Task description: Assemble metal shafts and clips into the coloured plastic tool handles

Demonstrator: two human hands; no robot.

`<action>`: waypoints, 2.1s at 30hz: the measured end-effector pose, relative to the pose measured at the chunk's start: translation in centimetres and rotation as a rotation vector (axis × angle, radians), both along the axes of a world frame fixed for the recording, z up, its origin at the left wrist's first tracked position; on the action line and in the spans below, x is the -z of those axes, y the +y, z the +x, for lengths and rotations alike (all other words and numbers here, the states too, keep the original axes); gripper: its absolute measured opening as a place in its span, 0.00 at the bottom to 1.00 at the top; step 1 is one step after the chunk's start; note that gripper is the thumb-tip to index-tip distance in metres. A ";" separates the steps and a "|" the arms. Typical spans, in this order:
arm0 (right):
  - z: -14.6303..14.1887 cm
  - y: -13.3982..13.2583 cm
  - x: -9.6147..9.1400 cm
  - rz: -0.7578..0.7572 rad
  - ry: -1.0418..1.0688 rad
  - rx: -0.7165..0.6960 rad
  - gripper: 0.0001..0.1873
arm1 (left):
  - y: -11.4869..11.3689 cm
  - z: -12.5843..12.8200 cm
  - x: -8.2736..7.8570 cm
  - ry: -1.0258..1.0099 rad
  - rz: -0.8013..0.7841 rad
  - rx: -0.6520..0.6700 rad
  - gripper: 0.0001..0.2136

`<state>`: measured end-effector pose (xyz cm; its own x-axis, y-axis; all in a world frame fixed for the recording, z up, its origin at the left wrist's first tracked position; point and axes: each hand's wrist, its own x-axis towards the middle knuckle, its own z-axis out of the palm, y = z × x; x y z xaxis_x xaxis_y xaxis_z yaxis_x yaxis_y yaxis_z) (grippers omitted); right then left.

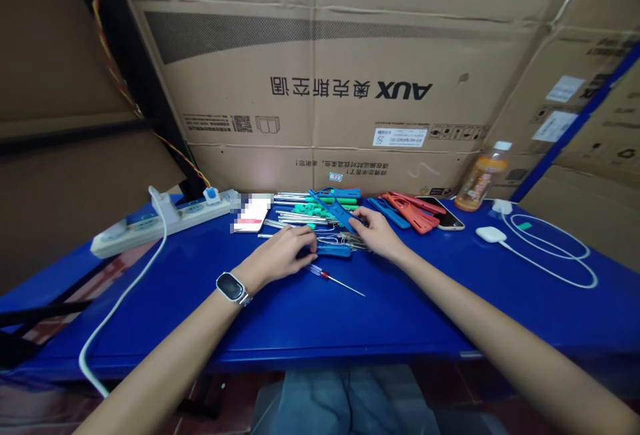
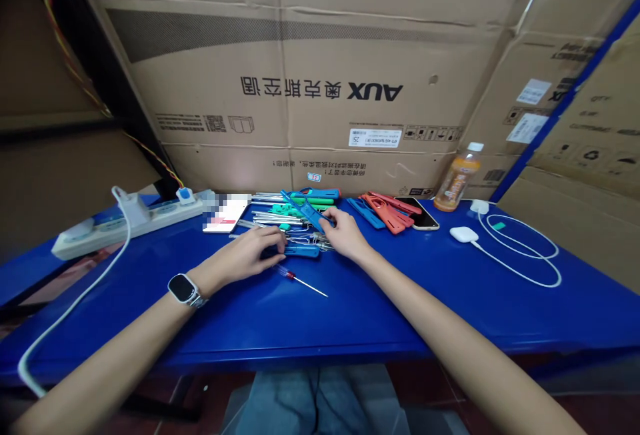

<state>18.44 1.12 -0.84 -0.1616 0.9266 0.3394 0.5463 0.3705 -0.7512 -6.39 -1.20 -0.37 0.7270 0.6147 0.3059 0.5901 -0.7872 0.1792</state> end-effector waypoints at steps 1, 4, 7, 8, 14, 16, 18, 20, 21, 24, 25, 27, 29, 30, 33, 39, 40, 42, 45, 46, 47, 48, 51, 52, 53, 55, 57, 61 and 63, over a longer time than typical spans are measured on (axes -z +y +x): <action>0.0 0.2 0.0 0.007 -0.013 0.007 0.12 | -0.1 0.0 0.1 -0.004 -0.015 0.003 0.05; -0.2 0.7 0.1 0.031 -0.047 0.032 0.11 | -0.5 -0.2 0.0 -0.037 -0.060 0.030 0.06; -0.6 1.3 0.0 0.044 -0.081 0.056 0.10 | -0.8 -0.4 0.0 -0.079 -0.113 0.045 0.06; -0.7 1.5 0.0 0.048 -0.088 0.059 0.11 | -0.9 -0.4 0.0 -0.093 -0.132 0.042 0.06; -1.2 2.2 0.5 0.051 -0.056 0.065 0.13 | -0.8 -0.2 0.2 -0.179 -0.224 -0.010 0.07; -1.2 2.1 0.8 0.055 -0.044 0.076 0.13 | -0.9 -0.2 0.2 -0.214 -0.236 -0.007 0.08; -1.2 2.1 0.9 0.062 -0.042 0.083 0.13 | -1.1 -0.2 0.1 -0.238 -0.256 -0.011 0.08; -1.2 2.1 1.0 0.072 -0.055 0.087 0.13 | -1.2 -0.2 0.1 -0.234 -0.287 -0.021 0.09; -1.3 2.1 0.9 0.078 -0.069 0.091 0.13 | -1.2 -0.2 0.2 -0.225 -0.299 -0.026 0.09; -1.3 2.3 0.7 0.084 -0.153 0.106 0.13 | -1.2 -0.3 0.2 -0.213 -0.285 -0.028 0.09; -1.3 2.5 0.6 0.080 -0.188 0.111 0.13 | -1.1 -0.3 0.2 -0.219 -0.269 -0.034 0.09; -1.4 2.7 0.5 0.062 -0.250 0.122 0.13 | -1.0 -0.4 0.2 -0.236 -0.244 -0.056 0.08; -1.5 3.0 0.5 0.047 -0.291 0.132 0.11 | -0.7 -0.5 0.1 -0.255 -0.231 -0.080 0.07; -1.5 3.0 0.6 0.047 -0.304 0.138 0.10 | -0.5 -0.6 0.1 -0.261 -0.223 -0.090 0.07; -1.5 3.1 0.8 0.069 -0.322 0.158 0.08 | 0.4 -1.1 0.2 -0.247 -0.168 -0.114 0.06; -1.2 2.3 0.8 0.161 -0.294 0.151 0.07 | 2.5 -0.9 -0.4 -0.055 -0.035 -0.179 0.05; -0.9 1.9 0.7 0.180 -0.295 0.124 0.06 | 2.8 -0.7 -0.6 -0.010 -0.022 -0.196 0.05; -0.3 1.1 0.5 0.206 -0.323 0.035 0.04 | 3.2 -0.1 -1.0 0.076 -0.003 -0.222 0.05; 0.7 -0.4 0.4 0.207 -0.416 -0.080 0.05 | 3.4 0.5 -1.1 0.148 0.007 -0.225 0.05; 0.9 -0.9 0.3 0.206 -0.447 -0.098 0.06 | 3.4 0.7 -1.0 0.153 0.012 -0.220 0.05; 1.1 -1.3 0.3 0.211 -0.472 -0.107 0.07 | 3.3 0.7 -0.9 0.152 0.022 -0.208 0.05; 1.2 -1.6 0.3 0.221 -0.491 -0.112 0.08 | 3.2 0.7 -0.7 0.149 0.038 -0.190 0.05; 1.2 -2.2 0.4 0.252 -0.517 -0.127 0.09 | 3.0 0.6 -0.3 0.142 0.095 -0.122 0.04; 1.1 -2.3 0.4 0.252 -0.521 -0.132 0.09 | 3.0 0.5 -0.2 0.143 0.103 -0.107 0.04; 1.0 -2.4 0.4 0.247 -0.523 -0.135 0.09 | 3.0 0.5 -0.1 0.146 0.104 -0.101 0.05; 0.8 -2.5 0.5 0.235 -0.518 -0.136 0.08 | 2.9 0.5 0.0 0.161 0.104 -0.104 0.06; 0.6 -2.7 0.5 0.240 -0.509 -0.140 0.08 | 2.8 0.6 0.0 0.180 0.121 -0.122 0.06; 0.3 -3.1 0.2 0.282 -0.499 -0.130 0.07 | 2.0 0.6 -0.3 0.138 0.157 -0.154 0.06; 0.2 -3.2 0.1 0.297 -0.489 -0.089 0.09 | 1.6 0.5 -0.6 0.076 0.145 -0.154 0.06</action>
